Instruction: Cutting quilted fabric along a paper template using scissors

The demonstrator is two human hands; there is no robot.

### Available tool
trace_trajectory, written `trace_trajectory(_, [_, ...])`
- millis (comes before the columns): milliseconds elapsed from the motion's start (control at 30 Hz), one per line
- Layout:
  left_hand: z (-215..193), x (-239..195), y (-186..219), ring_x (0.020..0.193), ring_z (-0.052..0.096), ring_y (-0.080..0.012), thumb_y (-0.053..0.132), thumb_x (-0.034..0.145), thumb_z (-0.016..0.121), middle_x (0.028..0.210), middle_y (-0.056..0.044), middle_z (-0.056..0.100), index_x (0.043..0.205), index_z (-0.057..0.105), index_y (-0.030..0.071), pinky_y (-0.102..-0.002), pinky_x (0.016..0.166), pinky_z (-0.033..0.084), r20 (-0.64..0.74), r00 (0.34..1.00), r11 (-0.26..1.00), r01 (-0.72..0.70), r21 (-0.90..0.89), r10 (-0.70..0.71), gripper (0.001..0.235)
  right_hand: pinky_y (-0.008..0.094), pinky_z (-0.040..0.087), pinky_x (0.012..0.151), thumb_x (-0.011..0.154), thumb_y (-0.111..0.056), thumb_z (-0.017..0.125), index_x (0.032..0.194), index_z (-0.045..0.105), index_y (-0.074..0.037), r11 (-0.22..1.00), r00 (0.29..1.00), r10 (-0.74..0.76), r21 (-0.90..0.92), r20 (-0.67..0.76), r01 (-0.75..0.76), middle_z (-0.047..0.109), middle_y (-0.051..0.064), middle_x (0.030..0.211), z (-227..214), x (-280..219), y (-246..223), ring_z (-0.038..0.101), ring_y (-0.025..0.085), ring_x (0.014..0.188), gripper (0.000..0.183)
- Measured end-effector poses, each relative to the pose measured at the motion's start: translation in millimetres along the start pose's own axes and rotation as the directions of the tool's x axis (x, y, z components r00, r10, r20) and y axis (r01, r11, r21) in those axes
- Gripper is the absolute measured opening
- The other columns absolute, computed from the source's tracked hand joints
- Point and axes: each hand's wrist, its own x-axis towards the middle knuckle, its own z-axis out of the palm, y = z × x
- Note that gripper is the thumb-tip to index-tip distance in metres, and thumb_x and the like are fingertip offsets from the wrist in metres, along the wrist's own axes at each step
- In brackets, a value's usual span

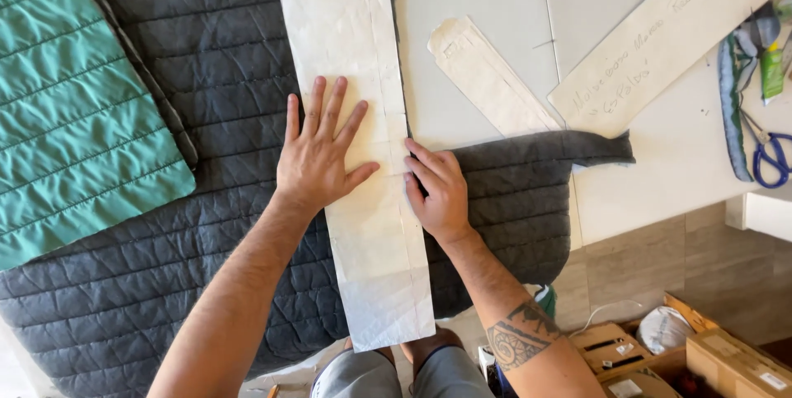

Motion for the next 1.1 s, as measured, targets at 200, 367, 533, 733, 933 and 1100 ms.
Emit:
trace_trajectory(200, [6,2,-2,0.160,0.003,-0.0378,0.080,0.089,0.045,0.175,-0.012,0.010,0.164,0.035,0.025,-0.064,0.125,0.004,0.068,0.997,0.999,0.032,0.002,-0.032,0.093,0.054,0.052,0.090,0.097,-0.011,0.061,0.116,0.075,-0.001,0.998,0.996,-0.068,0.001,0.050,0.068,0.072,0.018,0.129,-34,-39,-3,0.068,0.043,0.111,0.025])
trace_trajectory(367, [4,1,0,0.160,0.005,-0.0402,0.076,0.089,0.049,0.175,-0.014,0.011,0.163,0.037,0.023,-0.065,0.125,0.005,0.079,0.997,0.999,0.026,-0.024,-0.024,0.092,0.064,0.028,0.116,0.100,-0.051,0.057,0.142,0.055,-0.005,0.967,0.895,-0.096,-0.171,0.436,0.187,0.043,0.024,0.159,-46,-60,-50,0.040,0.046,0.147,0.063])
trace_trajectory(533, [-4,-1,5,0.160,0.006,-0.0420,0.073,0.087,0.053,0.175,-0.016,0.014,0.163,0.040,0.020,-0.066,0.125,0.003,0.097,0.995,0.996,0.036,-0.077,-0.028,0.094,0.064,0.022,0.121,0.098,-0.055,0.054,0.149,0.049,-0.005,0.925,0.848,-0.060,-0.290,0.527,0.246,0.038,0.023,0.162,-39,-72,-36,0.035,0.042,0.151,0.071])
trace_trajectory(733, [-10,-35,66,0.160,0.017,-0.0412,0.052,0.098,0.047,0.174,-0.020,0.027,0.159,0.046,0.008,-0.070,0.122,0.007,0.023,1.000,0.983,0.011,-0.186,-0.007,0.076,0.065,0.016,0.123,0.098,-0.060,0.047,0.152,0.045,-0.012,0.977,0.825,0.073,-0.205,0.561,0.053,0.035,0.016,0.166,-46,-73,-32,0.024,0.040,0.158,0.073])
trace_trajectory(933, [10,-52,87,0.153,0.054,-0.0498,0.057,0.111,0.044,0.164,-0.030,0.062,0.152,0.075,0.007,-0.062,0.123,0.033,-0.205,0.979,0.991,0.029,0.127,-0.002,0.071,0.045,0.014,0.134,0.096,-0.082,0.043,0.162,0.032,-0.027,0.839,0.737,0.132,-0.471,0.663,0.273,0.031,-0.003,0.171,-67,-61,-41,0.023,0.018,0.162,0.087])
trace_trajectory(1100, [27,-59,81,0.164,0.042,-0.0443,0.063,0.105,0.041,0.173,-0.025,0.055,0.160,0.072,0.010,-0.052,0.137,0.010,-0.139,0.990,0.978,0.049,0.203,-0.020,0.082,0.040,0.063,0.099,0.099,-0.010,0.073,0.122,0.066,-0.001,0.993,0.995,0.070,0.104,-0.075,-0.062,0.071,0.017,0.118,-124,-45,-1,0.072,0.030,0.110,0.026])
